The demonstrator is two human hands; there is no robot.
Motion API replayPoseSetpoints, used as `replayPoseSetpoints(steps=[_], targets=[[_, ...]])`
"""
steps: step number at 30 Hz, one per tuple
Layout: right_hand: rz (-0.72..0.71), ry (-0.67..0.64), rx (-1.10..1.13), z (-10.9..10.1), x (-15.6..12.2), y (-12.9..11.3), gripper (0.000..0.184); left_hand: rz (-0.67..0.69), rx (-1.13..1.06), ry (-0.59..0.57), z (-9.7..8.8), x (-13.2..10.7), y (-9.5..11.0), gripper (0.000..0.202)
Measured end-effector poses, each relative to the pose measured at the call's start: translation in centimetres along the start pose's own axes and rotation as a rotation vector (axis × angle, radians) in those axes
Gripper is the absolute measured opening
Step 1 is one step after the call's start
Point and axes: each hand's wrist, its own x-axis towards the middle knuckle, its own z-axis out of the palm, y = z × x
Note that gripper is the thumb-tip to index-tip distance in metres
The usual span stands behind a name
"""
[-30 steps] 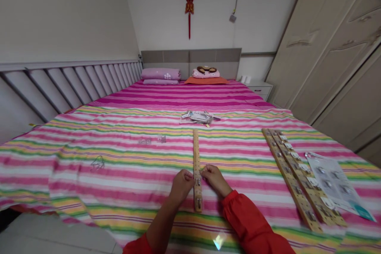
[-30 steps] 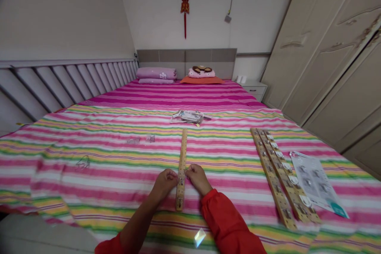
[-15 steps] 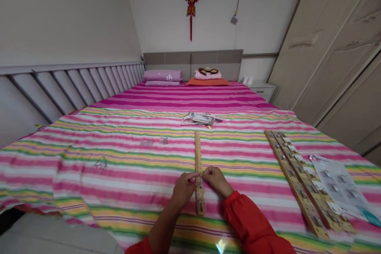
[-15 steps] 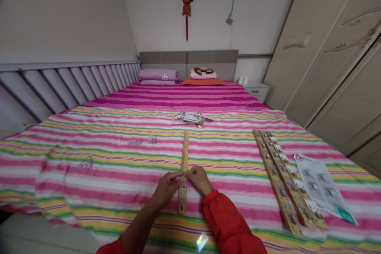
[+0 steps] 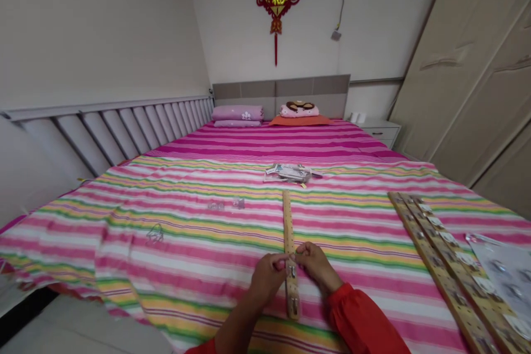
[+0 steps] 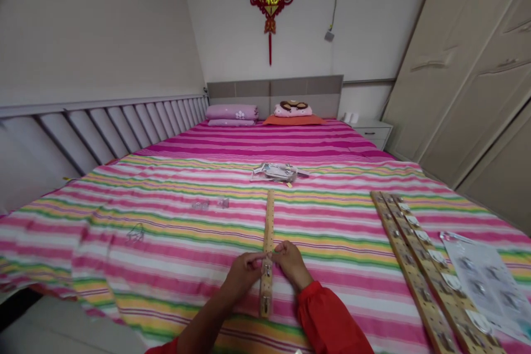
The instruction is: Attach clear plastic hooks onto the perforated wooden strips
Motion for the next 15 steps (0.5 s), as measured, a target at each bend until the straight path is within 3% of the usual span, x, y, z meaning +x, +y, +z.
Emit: replayPoseSetpoints(steps=[7, 10, 13, 14, 15], targets=[[0.083, -0.086, 0.051, -0.5, -0.2, -0.7, 0.018, -0.022, -0.004, 0.027, 0.1, -0.1, -0.5, 0.030], [0.106, -0.111, 0.056, -0.7, -0.1, -0.9, 0.022, -0.029, -0.055, -0.033, 0.0, 0.0, -0.5, 0.030], [0.112, -0.122, 0.058, -0.7, -0.1, -0.8, 0.029, -0.040, -0.126, -0.090, -1.8, 0.9, 0.2, 0.027], [0.111, -0.121, 0.060, -0.7, -0.1, -0.7, 0.033, -0.041, -0.134, -0.049, -3.0, 1.5, 0.6, 0.026], [0.109, -0.118, 0.063, -0.6, -0.1, -0.6, 0.037, -0.035, -0.126, 0.077, -4.5, 2.3, 0.9, 0.026]])
